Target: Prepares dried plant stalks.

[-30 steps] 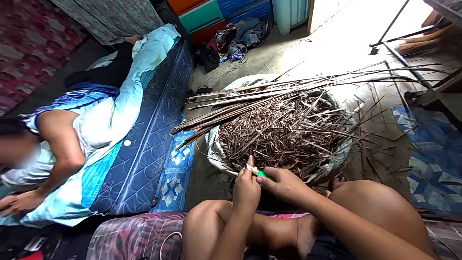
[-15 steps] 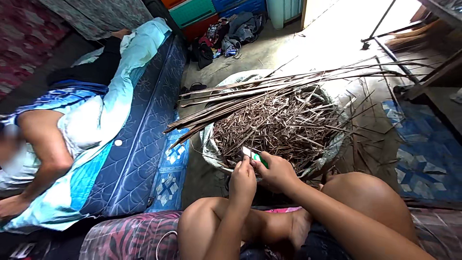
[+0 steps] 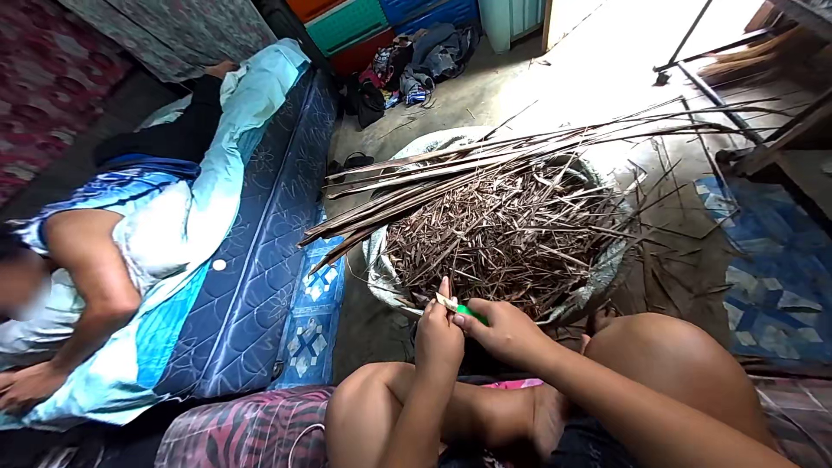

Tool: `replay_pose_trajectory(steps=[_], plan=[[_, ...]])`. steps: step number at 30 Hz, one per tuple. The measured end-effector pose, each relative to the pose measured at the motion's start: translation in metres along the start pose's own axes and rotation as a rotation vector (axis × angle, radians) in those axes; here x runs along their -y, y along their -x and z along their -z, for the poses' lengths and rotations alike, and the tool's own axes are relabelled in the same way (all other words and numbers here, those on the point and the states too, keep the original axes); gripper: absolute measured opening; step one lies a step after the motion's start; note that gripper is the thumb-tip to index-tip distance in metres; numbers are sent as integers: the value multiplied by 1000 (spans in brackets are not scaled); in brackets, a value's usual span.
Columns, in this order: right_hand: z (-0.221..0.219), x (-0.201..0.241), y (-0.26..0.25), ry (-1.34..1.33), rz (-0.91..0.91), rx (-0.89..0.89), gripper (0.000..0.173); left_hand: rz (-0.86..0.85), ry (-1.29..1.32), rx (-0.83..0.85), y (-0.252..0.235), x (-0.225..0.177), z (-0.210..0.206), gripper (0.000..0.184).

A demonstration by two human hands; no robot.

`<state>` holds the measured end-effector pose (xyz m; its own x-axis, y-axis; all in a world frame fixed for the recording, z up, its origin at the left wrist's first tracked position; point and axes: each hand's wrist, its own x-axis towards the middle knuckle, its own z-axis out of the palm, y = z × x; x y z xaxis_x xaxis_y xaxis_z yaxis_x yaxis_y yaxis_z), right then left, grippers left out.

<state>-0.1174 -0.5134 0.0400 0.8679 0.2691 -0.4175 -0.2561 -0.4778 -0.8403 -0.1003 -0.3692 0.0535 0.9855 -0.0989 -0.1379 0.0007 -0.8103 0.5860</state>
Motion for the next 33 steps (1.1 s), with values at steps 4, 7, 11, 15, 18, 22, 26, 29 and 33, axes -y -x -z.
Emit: replay_pose_trajectory(steps=[4, 7, 11, 15, 18, 22, 26, 29, 33], plan=[[0, 6, 0, 61, -30, -29, 53, -6, -41, -28, -2, 1, -2, 41], [3, 6, -3, 60, -49, -65, 52, -51, -77, -47, 1, 1, -3, 26], [11, 1, -8, 25, -35, -53, 50, -80, -53, -41, 6, 0, -5, 28], [2, 1, -2, -35, 7, 3, 50, 15, -60, 23, 4, -4, 3, 36], [2, 2, -2, 14, -17, 9, 50, 10, -75, 11, 5, -1, 0, 43], [1, 5, -4, 86, -23, -25, 51, 21, -85, 3, 2, -1, 0, 45], [5, 5, -9, 126, -78, -43, 50, -54, -92, -21, 7, 6, -5, 32], [13, 5, -14, 189, -135, -123, 48, -61, -60, 17, 11, 5, -6, 38], [28, 3, -14, 199, -147, -223, 52, -77, -26, 6, 14, 8, -6, 41]])
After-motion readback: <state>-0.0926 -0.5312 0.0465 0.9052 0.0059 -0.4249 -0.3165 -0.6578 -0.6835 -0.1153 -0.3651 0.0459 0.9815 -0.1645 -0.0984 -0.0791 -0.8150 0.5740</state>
